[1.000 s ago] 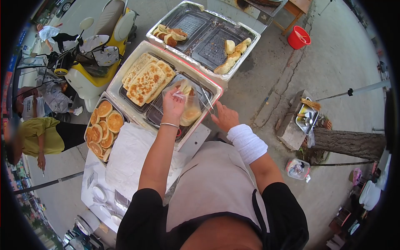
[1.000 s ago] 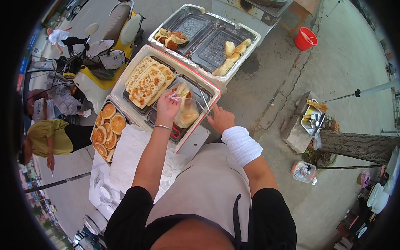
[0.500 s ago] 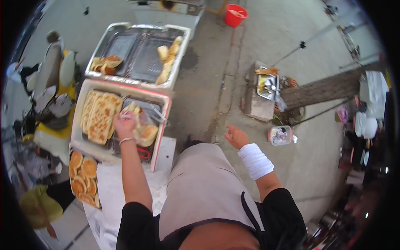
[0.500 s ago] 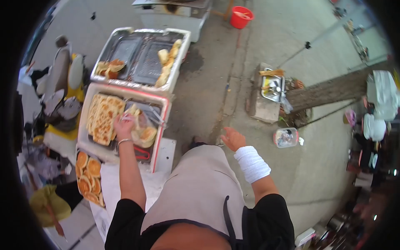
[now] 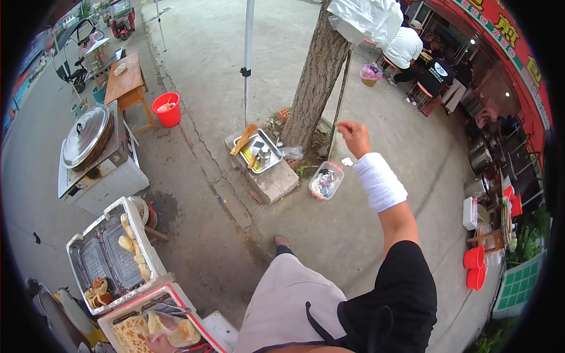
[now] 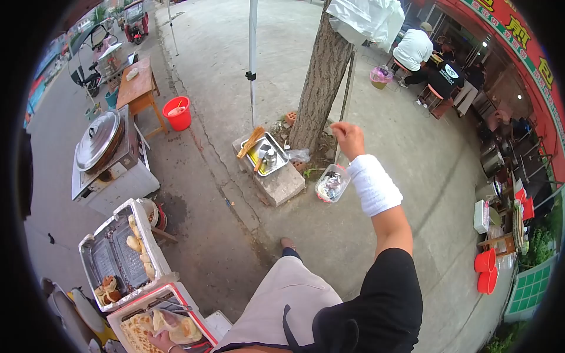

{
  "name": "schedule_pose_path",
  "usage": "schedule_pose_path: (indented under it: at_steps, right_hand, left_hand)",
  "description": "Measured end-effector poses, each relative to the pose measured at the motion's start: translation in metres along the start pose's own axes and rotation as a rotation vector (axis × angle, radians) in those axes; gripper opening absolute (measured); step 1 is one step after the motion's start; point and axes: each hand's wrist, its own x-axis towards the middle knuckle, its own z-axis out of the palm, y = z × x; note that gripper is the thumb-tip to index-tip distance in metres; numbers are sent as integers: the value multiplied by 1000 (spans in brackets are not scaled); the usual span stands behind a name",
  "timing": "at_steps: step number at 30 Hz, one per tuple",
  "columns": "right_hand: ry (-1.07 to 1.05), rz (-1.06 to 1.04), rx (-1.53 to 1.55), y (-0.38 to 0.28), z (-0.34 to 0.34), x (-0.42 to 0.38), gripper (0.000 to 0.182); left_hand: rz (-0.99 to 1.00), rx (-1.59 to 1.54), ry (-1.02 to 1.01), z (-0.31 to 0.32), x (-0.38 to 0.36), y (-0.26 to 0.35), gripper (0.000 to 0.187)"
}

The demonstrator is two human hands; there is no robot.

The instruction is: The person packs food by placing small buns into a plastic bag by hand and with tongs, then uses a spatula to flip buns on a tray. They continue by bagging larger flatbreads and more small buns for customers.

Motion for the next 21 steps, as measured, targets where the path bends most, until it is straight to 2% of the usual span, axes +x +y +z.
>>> schedule_pose_path:
  at_steps: [4,6,7,9,10,11,12,13,15,17,19,20,21]
  right_hand:
    - [209,-240,-163,-27,-48,162,12]
    - [234,-398,-295,-30,-61,247,15]
    - [213,-455,-385,-28,-65,279,19]
    - [345,-662,-774,-39,-72,327,35]
    - [295,-633,-932,-35,-74,352,48]
    - [333,-671,-1132,-23,-73,378,33]
    - [322,-662,-1163,-1,-78,406,25]
    - [309,-648,-1199,16,-81,428,18]
    - [266,-567,-970,18,-92,431,13]
    - [246,-521,-743,28,-106,426,16]
    - [261,-517,-488,35,-113,424,16]
    - [176,-357,-376,28,-118,420,14]
    - [144,-306,-283,30,-120,420,13]
  left_hand:
    - [546,523,167,22,-79,-6,29]
    - [728,711,245,30,-129,-20,32]
    - [781,786,271,31,-151,-27,33]
    - [847,915,326,29,-178,-49,38]
    - [876,984,361,26,-185,-61,43]
    - [904,1055,394,25,-185,-70,49]
    - [931,1132,423,23,-181,-76,56]
    - [749,699,437,24,-161,-81,51]
    - [349,-137,399,27,-114,-98,43]
    - [226,-204,200,48,-114,-120,49]
    - [229,-203,258,152,-199,-142,42]
    - [230,-197,178,169,-193,-148,42]
    - [230,-191,95,185,-182,-156,43]
